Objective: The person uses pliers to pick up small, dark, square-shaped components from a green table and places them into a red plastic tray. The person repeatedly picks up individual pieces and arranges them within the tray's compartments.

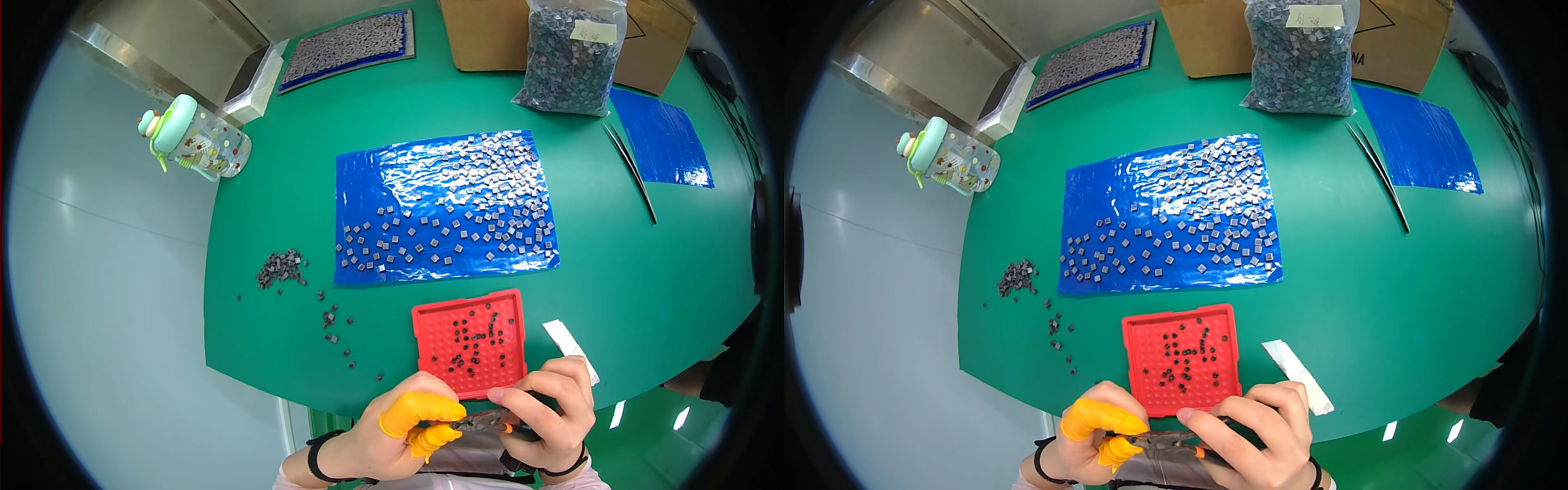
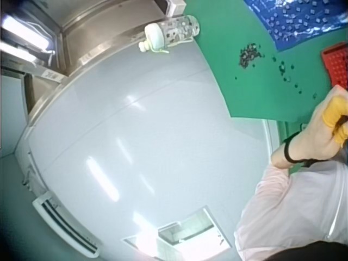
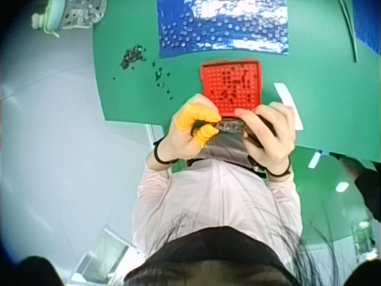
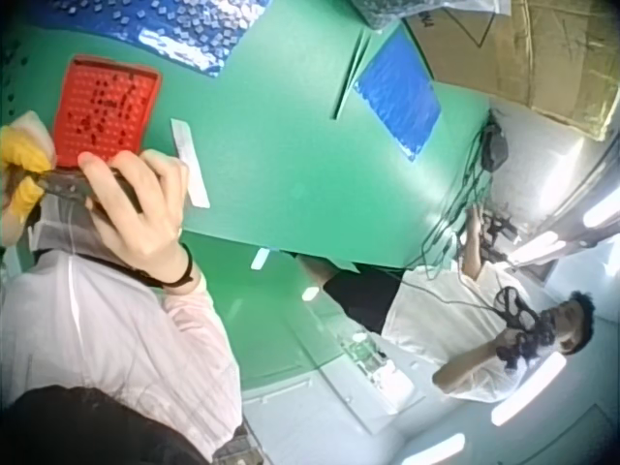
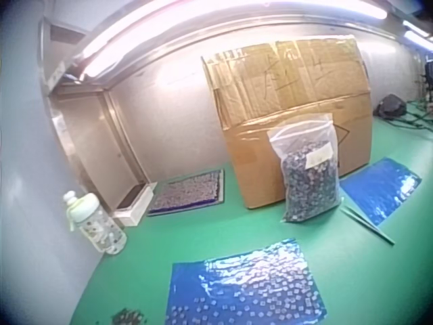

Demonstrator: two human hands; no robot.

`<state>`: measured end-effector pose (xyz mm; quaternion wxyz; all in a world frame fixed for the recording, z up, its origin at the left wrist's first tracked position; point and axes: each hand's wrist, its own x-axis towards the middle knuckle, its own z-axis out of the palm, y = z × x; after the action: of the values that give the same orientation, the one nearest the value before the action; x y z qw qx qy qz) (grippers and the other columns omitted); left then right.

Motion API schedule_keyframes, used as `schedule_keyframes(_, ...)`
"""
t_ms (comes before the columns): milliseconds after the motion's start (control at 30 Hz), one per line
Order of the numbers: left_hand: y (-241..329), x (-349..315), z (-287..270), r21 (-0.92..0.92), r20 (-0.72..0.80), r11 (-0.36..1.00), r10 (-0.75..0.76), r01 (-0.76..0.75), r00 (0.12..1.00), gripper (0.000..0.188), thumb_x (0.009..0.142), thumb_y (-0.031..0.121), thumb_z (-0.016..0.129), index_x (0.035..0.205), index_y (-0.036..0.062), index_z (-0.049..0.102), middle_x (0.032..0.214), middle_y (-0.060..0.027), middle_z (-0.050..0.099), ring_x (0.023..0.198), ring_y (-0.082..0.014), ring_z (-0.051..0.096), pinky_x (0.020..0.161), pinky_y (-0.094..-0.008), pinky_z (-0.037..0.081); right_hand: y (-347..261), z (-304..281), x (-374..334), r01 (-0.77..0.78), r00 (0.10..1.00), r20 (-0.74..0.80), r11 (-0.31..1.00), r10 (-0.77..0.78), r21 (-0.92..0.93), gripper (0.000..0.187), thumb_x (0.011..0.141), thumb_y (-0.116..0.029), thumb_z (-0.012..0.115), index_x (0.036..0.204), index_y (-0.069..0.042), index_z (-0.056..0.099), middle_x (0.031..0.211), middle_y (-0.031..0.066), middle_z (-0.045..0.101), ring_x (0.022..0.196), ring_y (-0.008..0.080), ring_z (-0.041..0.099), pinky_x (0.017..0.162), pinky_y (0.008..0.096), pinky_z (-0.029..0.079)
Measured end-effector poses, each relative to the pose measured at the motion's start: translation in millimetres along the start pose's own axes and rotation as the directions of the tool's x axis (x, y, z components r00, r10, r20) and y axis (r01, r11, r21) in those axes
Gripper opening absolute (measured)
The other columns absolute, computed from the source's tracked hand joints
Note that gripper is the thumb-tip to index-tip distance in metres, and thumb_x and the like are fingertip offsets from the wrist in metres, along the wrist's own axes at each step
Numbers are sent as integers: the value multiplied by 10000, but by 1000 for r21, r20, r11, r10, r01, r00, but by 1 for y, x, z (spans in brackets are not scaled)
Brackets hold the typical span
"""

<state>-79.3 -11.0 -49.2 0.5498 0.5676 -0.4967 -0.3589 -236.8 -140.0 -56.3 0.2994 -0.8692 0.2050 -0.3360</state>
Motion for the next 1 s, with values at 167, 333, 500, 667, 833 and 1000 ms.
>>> schedule_keyframes(167, -3, -1, -2, 49, 61, 999, -16, 13, 998, 224, 811, -49, 621, 1023, 6, 574, 904, -125, 577, 725, -272, 573, 635, -332, 473, 0, -1, -1, 11, 1000, -4, 1000, -11, -4, 512, 398, -65, 653, 898, -144, 727, 842, 13, 556, 759, 233, 490, 650, 368, 382)
schedule_keyframes(333, -1, -1, -5, 109, 109, 992, -80, 68, 991, 184, 854, 26, 612, 1034, -9, 590, 909, -125, 576, 730, -259, 576, 646, -318, 471, 0, -3, -1, 18, 1000, 0, 1000, -18, -22, 526, 397, -62, 651, 910, -144, 725, 842, 10, 554, 764, 231, 492, 653, 371, 379)
schedule_keyframes(500, 18, 16, 10, -327, -139, 932, -209, 154, 968, 219, 860, 10, 653, 1076, 9, 620, 992, -103, 603, 892, -209, 640, 744, -297, 520, 0, -5, 0, -8, 1000, -12, 1000, 8, -13, 540, 392, -52, 653, 920, -141, 725, 845, 14, 558, 764, 231, 498, 660, 373, 387)
schedule_keyframes(667, 16, 10, -5, -219, -81, 976, -37, 18, 996, 307, 786, -118, 665, 1077, -23, 632, 1075, -151, 665, 990, -221, 667, 830, -283, 551, 0, -4, -2, -84, 996, -25, 992, 87, 99, 531, 402, -37, 660, 922, -117, 723, 850, 24, 570, 749, 229, 509, 650, 353, 416)
schedule_keyframes(833, 30, 18, -3, 64, -203, 995, -67, 81, 977, 61, 778, -33, 722, 773, -69, 674, 741, -143, 700, 645, -231, 705, 607, -309, 599, 0, -5, 0, -55, 998, 29, 986, 51, 158, 518, 415, -33, 660, 924, -103, 721, 836, 27, 577, 746, 224, 516, 649, 344, 429)
schedule_keyframes(1000, 24, 11, -10, 132, -127, 990, -38, 55, 991, 243, 734, 35, 789, 965, 3, 721, 905, -77, 735, 746, -152, 710, 649, -226, 559, -2, -4, 1, -60, 998, 33, 984, 55, 167, 527, 410, -31, 658, 928, -103, 720, 825, 26, 580, 743, 222, 516, 649, 340, 426)
